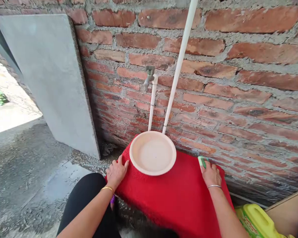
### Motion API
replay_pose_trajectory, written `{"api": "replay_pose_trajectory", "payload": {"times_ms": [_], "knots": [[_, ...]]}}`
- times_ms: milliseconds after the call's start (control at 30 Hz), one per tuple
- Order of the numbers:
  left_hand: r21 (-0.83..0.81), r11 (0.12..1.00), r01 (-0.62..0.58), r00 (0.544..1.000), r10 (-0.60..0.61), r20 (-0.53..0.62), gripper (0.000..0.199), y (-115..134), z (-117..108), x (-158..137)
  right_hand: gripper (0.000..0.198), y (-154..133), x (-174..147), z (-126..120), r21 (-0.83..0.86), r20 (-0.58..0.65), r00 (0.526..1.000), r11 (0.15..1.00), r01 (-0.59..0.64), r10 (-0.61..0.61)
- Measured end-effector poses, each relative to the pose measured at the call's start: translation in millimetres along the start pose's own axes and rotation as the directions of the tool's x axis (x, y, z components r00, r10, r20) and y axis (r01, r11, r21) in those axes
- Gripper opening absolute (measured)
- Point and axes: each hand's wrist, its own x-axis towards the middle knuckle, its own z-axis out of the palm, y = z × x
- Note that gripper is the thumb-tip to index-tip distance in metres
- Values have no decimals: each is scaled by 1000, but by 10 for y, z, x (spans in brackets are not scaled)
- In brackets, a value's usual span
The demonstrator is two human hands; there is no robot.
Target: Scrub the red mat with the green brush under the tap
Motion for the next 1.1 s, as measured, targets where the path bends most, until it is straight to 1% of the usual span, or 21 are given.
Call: {"api": "replay_pose_trajectory", "payload": {"times_ms": [67, 133, 167, 200, 233, 267, 300, 333, 400, 467, 533, 600, 633, 667, 700, 767, 833, 900, 1000, 1067, 1100], "knots": [[-8, 1000, -1, 1000, 1, 1, 68, 3, -1, -1, 48, 504, -26, -6, -6, -3, 990, 990, -138, 138], [-13, 1000, -6, 1000, 6, 2, 69, 4, -3, -1, 50, 878, -94, 32, 19, -25, 959, 959, -283, 284], [-15, 1000, -8, 1000, 8, 3, 69, 4, -3, -1, 51, 987, -140, 56, 39, -47, 941, 942, -332, 334], [-15, 1000, -9, 1000, 9, 2, 69, 3, -4, 0, 51, 1032, -192, 79, 61, -76, 932, 934, -351, 355], [-15, 1000, -11, 1000, 11, 1, 70, 2, -4, 0, 51, 1008, -250, 93, 81, -108, 932, 938, -338, 346], [-15, 1000, -12, 1000, 12, -2, 70, 0, -3, 1, 51, 914, -312, 99, 101, -134, 942, 950, -296, 308], [-16, 1000, -13, 1000, 13, -4, 70, -1, -4, 1, 49, 756, -379, 94, 119, -147, 957, 964, -236, 252], [-17, 1000, -14, 1000, 14, -7, 71, -2, -5, 1, 47, 545, -449, 82, 135, -147, 972, 977, -163, 182], [-14, 1000, -16, 1000, 16, -8, 71, -5, -10, 1, 43, 22, -596, 51, 161, -112, 993, 987, -1, 19], [-13, 1000, -19, 1000, 19, -1, 71, -7, -18, 3, 40, -523, -740, 38, 176, -92, 988, 974, 141, -126], [-17, 1000, -22, 1000, 22, 7, 72, -11, -26, 8, 33, -960, -848, 60, 190, -94, 972, 954, 231, -216], [-27, 1000, -16, 1000, 17, 15, 73, -16, -29, 14, 27, -1196, -888, 104, 194, -101, 959, 940, 281, -266], [-30, 999, -14, 1000, 14, 16, 73, -18, -28, 18, 26, -1223, -877, 125, 191, -104, 956, 937, 291, -276], [-31, 999, -13, 1000, 14, 14, 73, -20, -26, 22, 26, -1185, -849, 140, 186, -106, 956, 939, 288, -272], [-31, 999, -15, 1000, 16, 12, 73, -21, -22, 26, 28, -1085, -806, 147, 178, -109, 961, 946, 272, -256], [-29, 999, -24, 1000, 24, 2, 73, -21, -13, 32, 32, -727, -707, 133, 157, -117, 975, 966, 204, -187], [-30, 999, -25, 1000, 25, -1, 73, -20, -1, 37, 34, -217, -634, 85, 132, -129, 988, 986, 105, -88], [-31, 999, -23, 1000, 23, 1, 74, -17, 10, 39, 36, 353, -616, 28, 112, -145, 989, 994, 6, 10], [-28, 999, -27, 1000, 27, -2, 74, -13, 23, 41, 39, 1112, -661, 5, 105, -175, 977, 989, -104, 121], [-29, 999, -30, 1000, 30, -8, 74, -11, 27, 43, 43, 1419, -694, 57, 164, -239, 954, 976, -144, 180], [-31, 999, -30, 1000, 30, -10, 74, -12, 28, 45, 46, 1481, -706, 98, 210, -277, 939, 967, -147, 203]]}}
